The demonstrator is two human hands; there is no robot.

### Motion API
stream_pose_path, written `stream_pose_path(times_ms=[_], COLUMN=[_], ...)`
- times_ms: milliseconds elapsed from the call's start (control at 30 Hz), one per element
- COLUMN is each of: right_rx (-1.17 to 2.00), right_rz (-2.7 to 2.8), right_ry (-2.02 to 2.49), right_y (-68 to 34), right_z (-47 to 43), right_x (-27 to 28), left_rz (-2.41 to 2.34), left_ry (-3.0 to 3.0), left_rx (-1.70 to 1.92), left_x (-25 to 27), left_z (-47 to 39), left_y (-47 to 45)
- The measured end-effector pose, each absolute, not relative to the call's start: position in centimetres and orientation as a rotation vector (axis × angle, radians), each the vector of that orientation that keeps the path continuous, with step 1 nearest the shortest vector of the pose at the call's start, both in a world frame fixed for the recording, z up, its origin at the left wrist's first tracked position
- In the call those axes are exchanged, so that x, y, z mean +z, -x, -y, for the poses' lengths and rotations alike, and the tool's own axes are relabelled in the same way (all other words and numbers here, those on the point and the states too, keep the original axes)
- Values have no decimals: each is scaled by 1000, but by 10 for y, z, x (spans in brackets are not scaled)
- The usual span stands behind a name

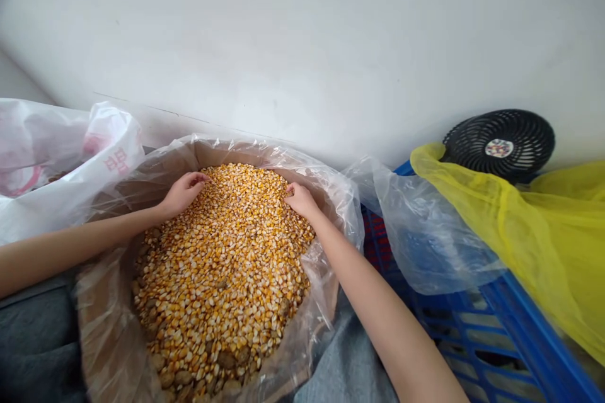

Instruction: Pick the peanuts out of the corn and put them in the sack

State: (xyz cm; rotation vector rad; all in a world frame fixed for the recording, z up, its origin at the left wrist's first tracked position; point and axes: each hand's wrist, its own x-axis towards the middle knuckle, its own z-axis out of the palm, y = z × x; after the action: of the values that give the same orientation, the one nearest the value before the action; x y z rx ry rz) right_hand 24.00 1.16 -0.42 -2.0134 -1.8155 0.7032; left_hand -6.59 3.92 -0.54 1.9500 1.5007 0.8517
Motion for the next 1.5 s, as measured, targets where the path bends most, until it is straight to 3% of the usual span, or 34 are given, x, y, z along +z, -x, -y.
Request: stream_pose_path(times_ms=[467, 700, 967, 1133, 1367, 1500], right_rx=[1073, 791, 704, 592, 915, 935], right_rz=[1783, 2275, 2909, 3006, 3297, 3470], right_ry=[1851, 1822, 1205, 1141, 847, 544], right_y=[-215, -199, -146, -130, -117, -106], right_z=[34, 64, 100, 112, 123, 143], right_x=[20, 35, 41, 41, 56, 59], left_rz=[-1307, -1090, -853, -544, -283, -170], left_ry=[-2196, -2391, -2554, -2645, -2133, -2251], left_rx=[645, 393, 203, 32, -582, -855], left_x=[3, 2, 9, 24, 74, 89], left_z=[-30, -22, -10, 9, 43, 73], left_y=[73, 70, 65, 51, 37, 36])
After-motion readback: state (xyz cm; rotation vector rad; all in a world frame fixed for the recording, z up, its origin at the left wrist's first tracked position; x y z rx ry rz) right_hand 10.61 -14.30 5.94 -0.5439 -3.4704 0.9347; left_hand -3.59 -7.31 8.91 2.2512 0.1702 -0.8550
